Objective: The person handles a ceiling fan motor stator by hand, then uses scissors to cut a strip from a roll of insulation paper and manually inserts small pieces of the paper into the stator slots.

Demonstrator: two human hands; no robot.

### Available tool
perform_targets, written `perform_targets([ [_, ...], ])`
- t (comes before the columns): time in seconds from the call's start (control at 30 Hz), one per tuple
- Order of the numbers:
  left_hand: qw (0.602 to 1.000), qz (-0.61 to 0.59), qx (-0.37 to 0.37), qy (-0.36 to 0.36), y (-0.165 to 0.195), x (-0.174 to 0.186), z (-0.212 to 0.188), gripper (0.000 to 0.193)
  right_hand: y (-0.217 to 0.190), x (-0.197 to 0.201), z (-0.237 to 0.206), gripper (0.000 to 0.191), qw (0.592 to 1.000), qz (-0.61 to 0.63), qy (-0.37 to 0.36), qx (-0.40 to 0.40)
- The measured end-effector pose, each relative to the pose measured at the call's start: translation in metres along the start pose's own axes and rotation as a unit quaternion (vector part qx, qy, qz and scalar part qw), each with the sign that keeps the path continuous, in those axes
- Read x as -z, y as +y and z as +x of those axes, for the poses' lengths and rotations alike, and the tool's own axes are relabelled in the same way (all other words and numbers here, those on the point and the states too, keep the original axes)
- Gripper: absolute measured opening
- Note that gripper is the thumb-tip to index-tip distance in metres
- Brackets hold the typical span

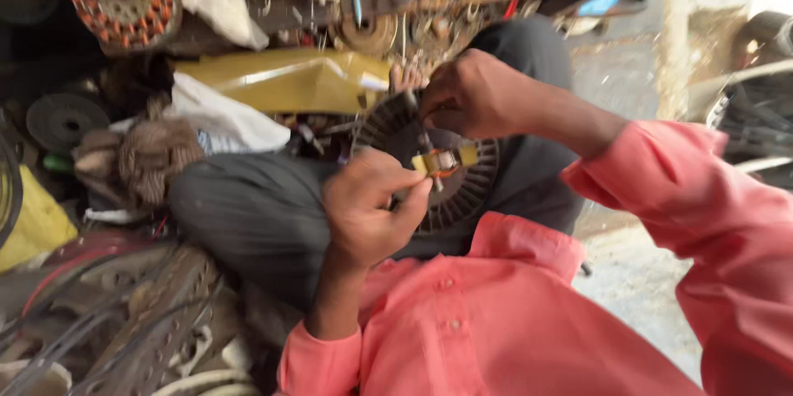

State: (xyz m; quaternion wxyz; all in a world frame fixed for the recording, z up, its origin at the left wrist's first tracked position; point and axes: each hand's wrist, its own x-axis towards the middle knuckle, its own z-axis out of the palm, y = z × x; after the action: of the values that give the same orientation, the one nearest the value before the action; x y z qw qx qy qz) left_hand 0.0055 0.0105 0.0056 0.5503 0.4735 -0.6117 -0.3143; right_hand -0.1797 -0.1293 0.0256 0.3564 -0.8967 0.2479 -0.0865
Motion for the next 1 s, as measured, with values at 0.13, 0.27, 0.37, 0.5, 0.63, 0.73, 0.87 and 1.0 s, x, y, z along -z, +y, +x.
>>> perform_targets([
  [0.13,0.994,-0.067,0.067,-0.046,-0.038,-0.009,0.05,0.017,0.03,0.006,-0.027,0.01,0.991,-0.111,0.075,-0.016],
  [0.27,0.955,-0.003,0.009,-0.297,-0.059,0.003,0.09,0.015,-0.015,0.009,-0.049,0.025,0.973,-0.154,-0.139,-0.102],
  [0.37,0.973,-0.085,0.053,-0.207,-0.036,0.013,0.065,0.006,-0.058,0.01,-0.048,0.009,0.993,-0.03,-0.092,0.067],
  [0.5,0.986,0.042,-0.082,-0.138,0.007,0.011,0.007,0.013,-0.047,0.013,-0.017,0.012,0.981,-0.172,-0.02,0.088],
  [0.63,0.999,-0.051,-0.002,0.011,-0.002,-0.002,0.017,0.013,0.001,0.01,0.003,0.011,0.999,-0.033,0.021,-0.013],
  [0.73,0.997,-0.054,0.023,-0.058,-0.033,-0.013,0.06,0.022,0.015,0.015,-0.019,0.007,0.987,-0.142,0.059,-0.037],
  [0.87,0.928,0.007,-0.052,-0.37,-0.058,-0.003,0.092,0.021,-0.012,0.006,-0.049,0.018,0.98,-0.123,-0.142,-0.062],
  [1.0,0.985,-0.075,0.075,-0.138,-0.028,0.007,0.039,0.018,-0.036,0.003,-0.047,0.02,0.984,-0.063,-0.033,0.16],
])
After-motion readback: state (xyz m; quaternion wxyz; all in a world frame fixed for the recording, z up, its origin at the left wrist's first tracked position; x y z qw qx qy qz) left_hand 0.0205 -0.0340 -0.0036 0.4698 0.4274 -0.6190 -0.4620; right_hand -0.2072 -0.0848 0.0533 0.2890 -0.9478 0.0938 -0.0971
